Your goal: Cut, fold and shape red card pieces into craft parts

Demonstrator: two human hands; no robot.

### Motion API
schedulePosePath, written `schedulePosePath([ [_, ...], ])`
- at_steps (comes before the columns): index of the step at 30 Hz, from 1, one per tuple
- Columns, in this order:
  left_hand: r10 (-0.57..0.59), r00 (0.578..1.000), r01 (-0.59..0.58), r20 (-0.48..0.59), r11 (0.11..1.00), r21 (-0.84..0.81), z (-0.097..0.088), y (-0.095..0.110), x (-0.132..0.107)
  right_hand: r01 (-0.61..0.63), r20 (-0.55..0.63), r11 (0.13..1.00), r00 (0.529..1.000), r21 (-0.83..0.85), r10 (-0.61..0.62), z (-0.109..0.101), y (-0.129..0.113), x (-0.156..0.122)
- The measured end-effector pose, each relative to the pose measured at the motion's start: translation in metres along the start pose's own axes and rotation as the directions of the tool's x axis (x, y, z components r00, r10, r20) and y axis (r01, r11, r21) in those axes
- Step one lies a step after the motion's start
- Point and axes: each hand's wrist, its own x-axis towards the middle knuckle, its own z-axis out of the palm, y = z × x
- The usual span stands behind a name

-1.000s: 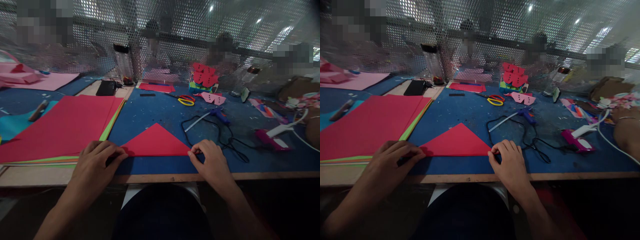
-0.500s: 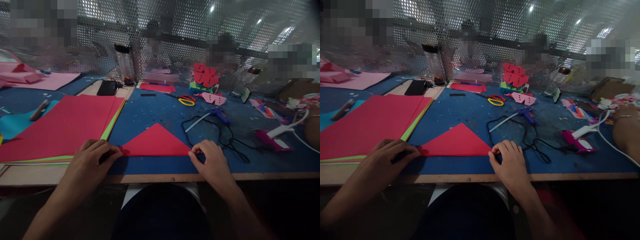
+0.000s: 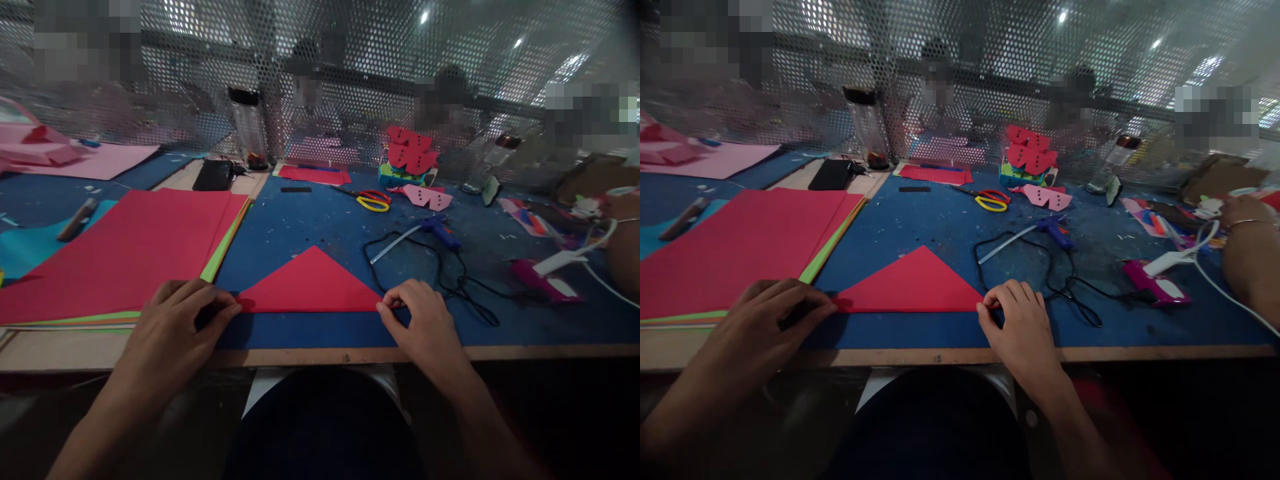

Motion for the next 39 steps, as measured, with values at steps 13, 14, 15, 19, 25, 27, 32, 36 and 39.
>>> schedulePosePath([
  [13,-0.036,0.999,0.037,0.038,0.999,-0.024,-0.0028,0.0016,-0.0008,0.001,0.001,1.0,1.0,-0.005,-0.001,0.0,-0.0001,-0.0001],
  [14,-0.032,0.999,0.033,0.037,0.999,-0.025,-0.0031,0.0022,-0.0006,0.002,0.0,1.0,1.0,-0.005,-0.002,0.0001,0.0,-0.0001],
  [15,-0.026,0.999,0.027,0.037,0.999,-0.028,-0.0034,0.0027,-0.0006,0.003,-0.003,1.0,1.0,-0.006,-0.003,0.0002,0.0,-0.0001],
  [19,-0.004,0.999,0.005,0.032,1.0,-0.021,-0.0046,0.003,-0.0011,0.008,-0.008,1.0,1.0,-0.01,-0.008,0.0008,0.0002,-0.0003],
  [25,-0.016,0.999,0.017,0.036,1.0,-0.011,-0.006,0.0031,-0.0006,0.009,-0.001,1.0,1.0,-0.023,-0.009,0.001,0.0016,-0.0003],
  [27,-0.025,0.998,0.025,0.052,1.0,0.002,-0.0063,0.0037,0.0004,0.007,-0.004,1.0,1.0,-0.021,-0.007,0.0013,0.0021,-0.0005],
  [32,-0.001,0.998,-0.002,0.069,1.0,0.031,-0.0055,0.0025,0.0021,0.015,-0.01,1.0,1.0,-0.011,-0.015,0.0022,0.0025,-0.0013],
  [36,0.002,0.998,-0.005,0.064,0.999,0.042,-0.0039,0.0005,0.0025,0.001,-0.008,1.0,1.0,-0.013,-0.001,0.0025,0.0015,-0.0015],
  [39,-0.002,0.998,0.0,0.067,1.0,0.028,-0.0042,0.0006,0.0017,0.0,-0.005,1.0,1.0,-0.008,0.0,0.0025,0.0013,-0.0014],
])
